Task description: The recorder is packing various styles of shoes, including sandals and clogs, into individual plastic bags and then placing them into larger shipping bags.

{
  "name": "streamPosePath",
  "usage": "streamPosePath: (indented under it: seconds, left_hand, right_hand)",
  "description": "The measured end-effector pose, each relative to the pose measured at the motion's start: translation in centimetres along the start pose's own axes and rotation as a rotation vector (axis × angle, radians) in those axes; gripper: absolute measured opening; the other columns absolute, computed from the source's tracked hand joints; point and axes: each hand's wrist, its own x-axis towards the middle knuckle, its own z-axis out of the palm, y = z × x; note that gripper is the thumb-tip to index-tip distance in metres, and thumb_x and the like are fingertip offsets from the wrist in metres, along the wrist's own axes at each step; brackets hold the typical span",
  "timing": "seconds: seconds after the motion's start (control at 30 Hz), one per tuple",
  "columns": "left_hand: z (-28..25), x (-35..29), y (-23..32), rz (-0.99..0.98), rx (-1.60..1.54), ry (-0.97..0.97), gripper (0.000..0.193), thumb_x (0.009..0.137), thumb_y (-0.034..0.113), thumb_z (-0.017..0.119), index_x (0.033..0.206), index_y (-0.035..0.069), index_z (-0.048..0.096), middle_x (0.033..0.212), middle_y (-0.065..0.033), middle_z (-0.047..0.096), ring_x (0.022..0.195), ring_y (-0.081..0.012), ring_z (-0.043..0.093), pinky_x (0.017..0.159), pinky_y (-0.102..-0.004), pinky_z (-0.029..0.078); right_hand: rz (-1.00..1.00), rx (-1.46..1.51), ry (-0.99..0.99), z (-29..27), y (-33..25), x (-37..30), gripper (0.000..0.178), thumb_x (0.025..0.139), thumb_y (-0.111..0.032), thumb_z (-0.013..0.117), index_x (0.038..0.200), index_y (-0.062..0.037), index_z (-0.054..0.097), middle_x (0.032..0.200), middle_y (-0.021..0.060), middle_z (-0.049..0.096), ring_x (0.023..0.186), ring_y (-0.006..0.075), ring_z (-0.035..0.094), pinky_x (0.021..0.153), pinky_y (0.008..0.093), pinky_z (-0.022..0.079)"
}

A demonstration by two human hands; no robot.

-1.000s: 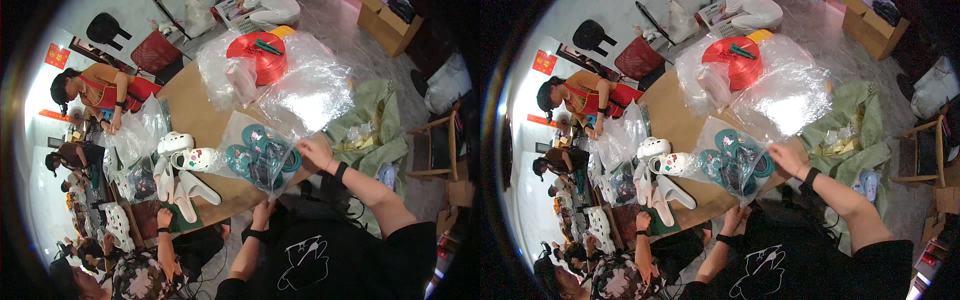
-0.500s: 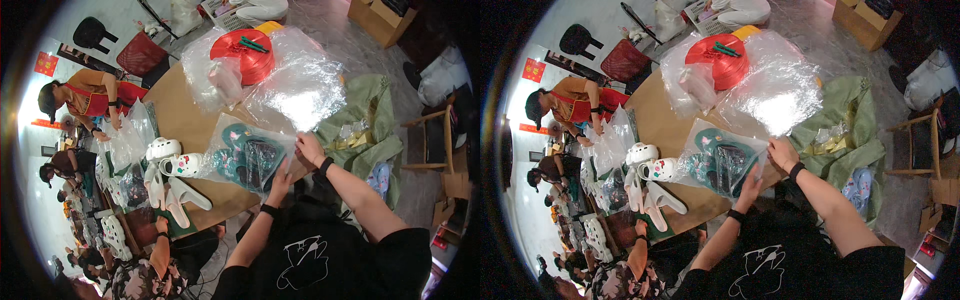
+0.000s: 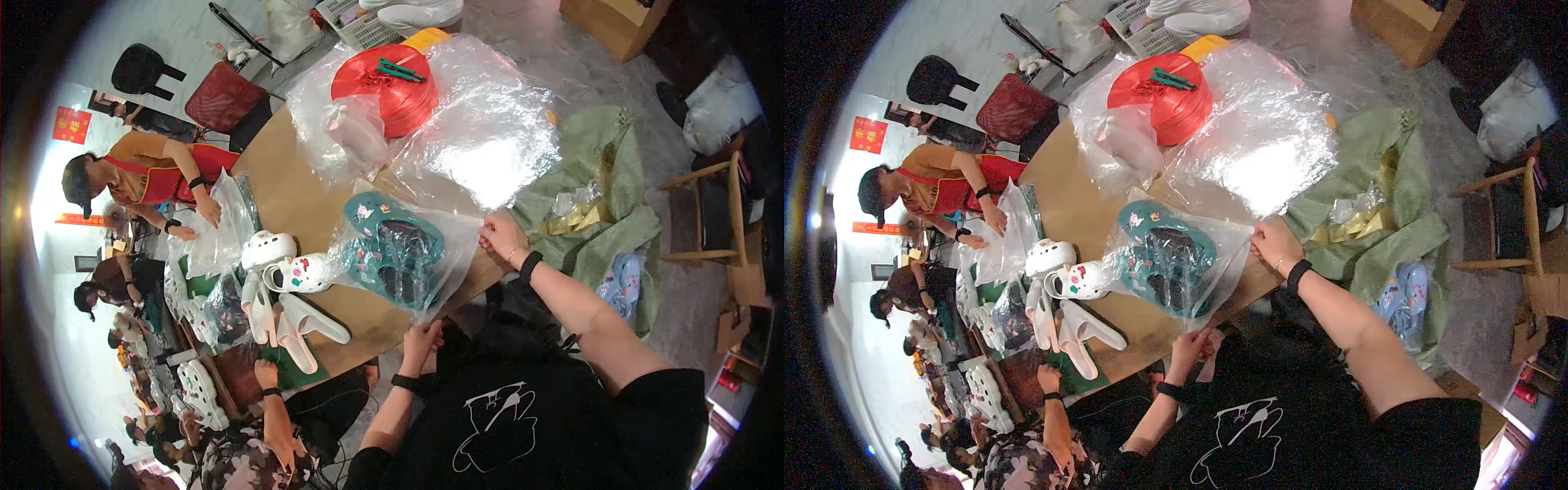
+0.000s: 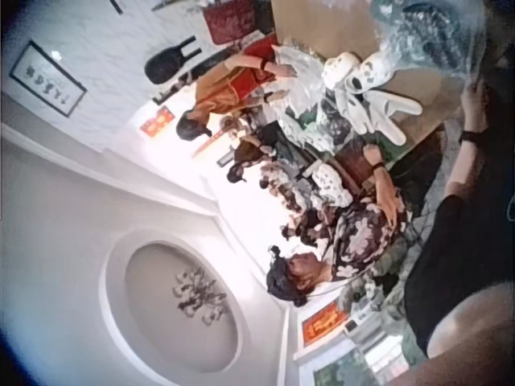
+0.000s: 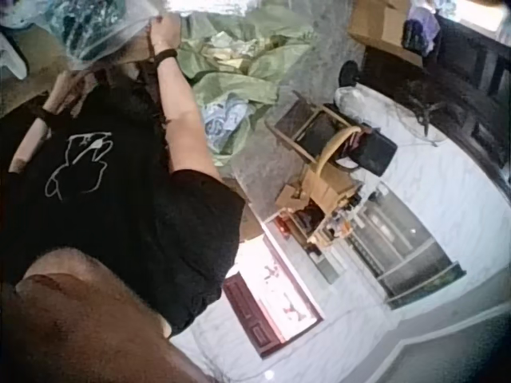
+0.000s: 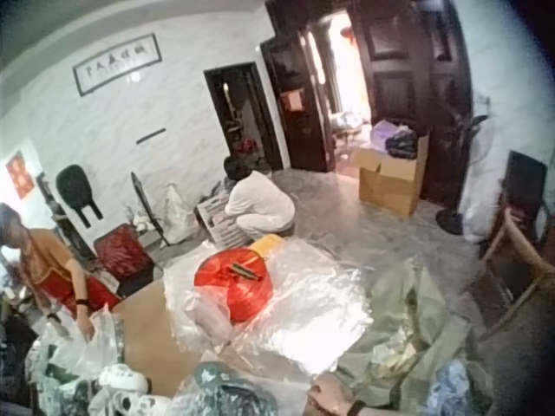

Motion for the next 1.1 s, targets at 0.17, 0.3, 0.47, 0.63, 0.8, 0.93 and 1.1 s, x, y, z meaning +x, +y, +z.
streamPosePath:
  seconds: [0.17,0.3,0.47,0.63,0.8,0.93,1.1]
  left_hand:
    - [2.8,1.6,-1.0,0.098,-0.725,-0.101,0.045,0.094,0.029,0.051,0.130,0.005,0.041,0.106,-0.0108,0.061,0.079,-0.0212,0.065,0.064,-0.0313,0.054]
    - [2.8,2.9,0.3,0.111,-1.050,0.007,0.043,0.095,0.029,0.049,0.130,0.006,0.035,0.123,-0.0129,0.050,0.085,-0.0243,0.064,0.071,-0.0335,0.052]
    - [2.7,2.8,-1.0,0.053,-1.005,0.235,0.042,0.095,0.030,0.049,0.126,0.005,0.035,0.114,-0.0171,0.053,0.068,-0.0244,0.064,0.055,-0.0331,0.053]
    - [3.8,3.3,-1.0,0.011,-1.049,0.153,0.037,0.095,0.021,0.048,0.125,0.004,0.037,0.107,-0.0137,0.054,0.071,-0.0233,0.064,0.056,-0.0322,0.054]
    - [6.0,3.8,1.6,0.431,-0.598,0.425,0.015,0.096,0.015,0.047,0.103,0.004,0.055,0.080,-0.0028,0.060,0.063,-0.0095,0.057,0.050,-0.0209,0.043]
    - [7.1,7.4,4.7,0.331,-0.912,-0.102,0.027,0.095,0.024,0.048,0.108,0.003,0.060,0.086,-0.0045,0.065,0.069,-0.0134,0.061,0.059,-0.0249,0.051]
    - [9.5,13.1,9.0,0.057,-1.267,-0.267,0.030,0.094,0.027,0.050,0.116,0.007,0.053,0.105,-0.0067,0.060,0.094,-0.0174,0.059,0.079,-0.0332,0.051]
  right_hand:
    - [0.095,0.088,0.031,1.0,0.4,-0.2,0.012,0.088,-0.009,0.052,0.079,-0.0025,0.047,0.060,0.0051,0.055,0.051,0.0118,0.055,0.044,0.0252,0.043]
    - [-0.044,0.151,0.053,0.9,1.4,-0.1,0.013,0.087,-0.008,0.052,0.076,-0.0036,0.047,0.057,0.0053,0.055,0.048,0.0121,0.054,0.041,0.0258,0.042]
    - [-0.019,-0.029,0.083,1.7,0.8,-1.1,0.011,0.086,-0.008,0.053,0.076,-0.0040,0.049,0.060,0.0057,0.058,0.048,0.0109,0.055,0.042,0.0258,0.043]
    - [0.045,0.000,-0.072,0.1,0.3,-0.1,0.016,0.088,-0.015,0.052,0.078,-0.0033,0.051,0.063,0.0043,0.058,0.052,0.0099,0.055,0.044,0.0236,0.043]
    - [-0.113,-0.363,-0.012,-1.5,-3.1,-1.3,0.048,0.090,-0.030,0.040,0.053,-0.0043,0.057,0.052,0.0064,0.058,0.048,0.0175,0.056,0.051,0.0337,0.044]
    - [-0.157,-0.469,0.018,-1.1,-1.7,-1.7,0.037,0.086,-0.026,0.046,0.060,-0.0064,0.063,0.057,0.0086,0.061,0.055,0.0219,0.060,0.056,0.0357,0.047]
    - [-0.209,-0.641,0.054,-0.1,-2.0,-1.8,0.021,0.083,-0.024,0.056,0.083,-0.0049,0.065,0.074,0.0120,0.065,0.065,0.0237,0.063,0.060,0.0344,0.048]
